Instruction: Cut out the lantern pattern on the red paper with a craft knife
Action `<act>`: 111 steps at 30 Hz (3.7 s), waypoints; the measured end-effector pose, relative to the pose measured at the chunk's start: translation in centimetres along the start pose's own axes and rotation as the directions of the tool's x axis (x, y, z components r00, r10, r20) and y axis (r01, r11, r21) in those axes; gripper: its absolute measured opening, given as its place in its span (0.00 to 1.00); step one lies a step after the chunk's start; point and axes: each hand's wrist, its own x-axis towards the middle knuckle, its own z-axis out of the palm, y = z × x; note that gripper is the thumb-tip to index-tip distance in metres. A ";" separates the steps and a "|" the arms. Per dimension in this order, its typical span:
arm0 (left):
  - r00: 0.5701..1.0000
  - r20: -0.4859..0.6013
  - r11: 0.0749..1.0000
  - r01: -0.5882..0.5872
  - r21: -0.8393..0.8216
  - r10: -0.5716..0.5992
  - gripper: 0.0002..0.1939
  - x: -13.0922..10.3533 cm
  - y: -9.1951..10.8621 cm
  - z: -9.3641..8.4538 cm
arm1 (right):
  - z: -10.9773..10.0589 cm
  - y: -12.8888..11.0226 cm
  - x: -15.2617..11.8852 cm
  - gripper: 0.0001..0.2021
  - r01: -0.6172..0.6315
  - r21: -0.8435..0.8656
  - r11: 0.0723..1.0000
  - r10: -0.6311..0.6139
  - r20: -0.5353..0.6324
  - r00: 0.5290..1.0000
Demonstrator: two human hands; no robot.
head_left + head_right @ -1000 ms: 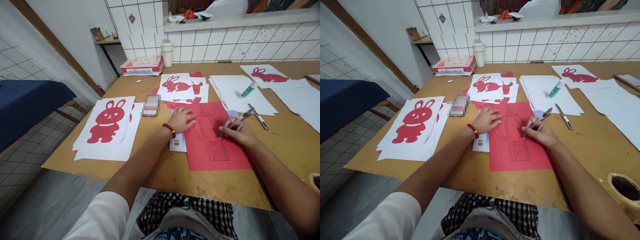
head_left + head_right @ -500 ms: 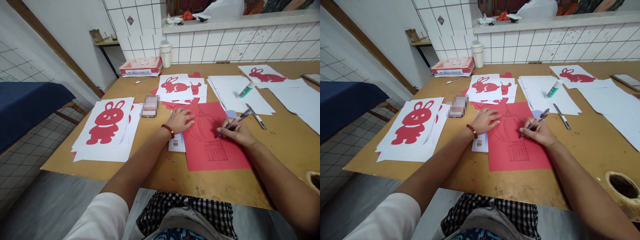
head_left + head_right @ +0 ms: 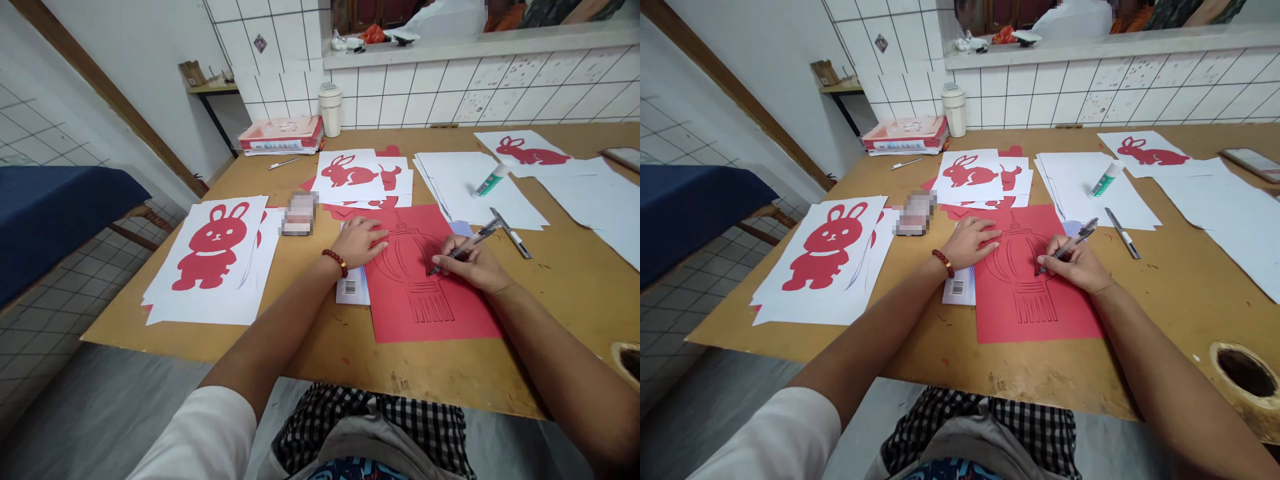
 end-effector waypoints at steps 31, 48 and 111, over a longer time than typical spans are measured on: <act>1.000 -0.003 1.000 -0.003 0.007 0.003 0.18 0.0 -0.1 0.1 | 0.3 0.0 0.5 0.20 0.021 -0.074 0.997 -0.032 -0.142 0.989; 1.000 -0.004 1.000 -0.006 0.006 0.006 0.18 0.0 -0.1 0.1 | 0.6 -0.1 0.7 0.19 0.021 -0.100 0.995 -0.041 -0.207 0.977; 1.000 -0.013 0.999 -0.005 -0.036 0.005 0.17 0.0 -0.3 0.0 | 1.2 0.9 5.5 0.15 -0.047 -0.031 0.998 0.033 -0.352 0.935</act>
